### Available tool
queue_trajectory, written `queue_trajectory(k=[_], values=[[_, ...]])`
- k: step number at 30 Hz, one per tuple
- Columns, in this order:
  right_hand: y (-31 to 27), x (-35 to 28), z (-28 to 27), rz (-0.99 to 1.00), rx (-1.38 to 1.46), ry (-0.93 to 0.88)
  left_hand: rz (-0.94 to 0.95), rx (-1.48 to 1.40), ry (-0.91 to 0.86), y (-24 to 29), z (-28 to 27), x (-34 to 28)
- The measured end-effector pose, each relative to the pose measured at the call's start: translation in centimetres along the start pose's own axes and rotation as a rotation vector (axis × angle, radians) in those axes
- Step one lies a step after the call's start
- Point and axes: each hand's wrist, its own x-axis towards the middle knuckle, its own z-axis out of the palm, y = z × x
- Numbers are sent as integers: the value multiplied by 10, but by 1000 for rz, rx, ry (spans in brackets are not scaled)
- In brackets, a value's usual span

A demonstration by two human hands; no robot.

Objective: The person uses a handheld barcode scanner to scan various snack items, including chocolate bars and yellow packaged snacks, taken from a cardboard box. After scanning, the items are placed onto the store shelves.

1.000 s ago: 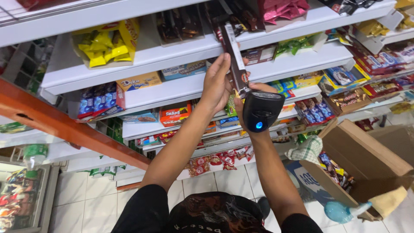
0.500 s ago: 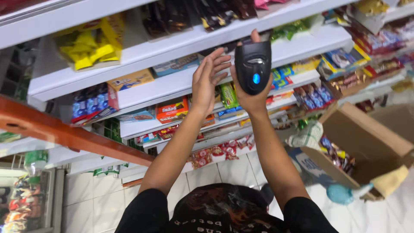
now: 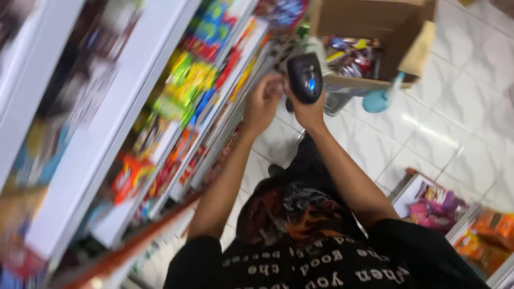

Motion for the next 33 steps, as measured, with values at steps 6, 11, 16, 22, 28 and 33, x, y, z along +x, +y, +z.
queue_trajectory(k=[6, 11, 16, 22, 28, 33], values=[[58, 12, -95, 183, -394, 4, -130, 171, -222, -77, 64, 27], [70, 52, -154, 184, -410, 0, 105, 430, -312, -110, 98, 66], [79, 112, -188, 317, -346, 24, 339, 698, -422, -144, 121, 114], [108, 193, -210, 168, -233, -61, 283, 876, -473, -175, 137, 167], [205, 224, -215, 525, -54, -37, 114, 859, -595, -173, 133, 161], [297, 213, -212, 968, -46, -18, 201, 853, -559, -176, 135, 162]])
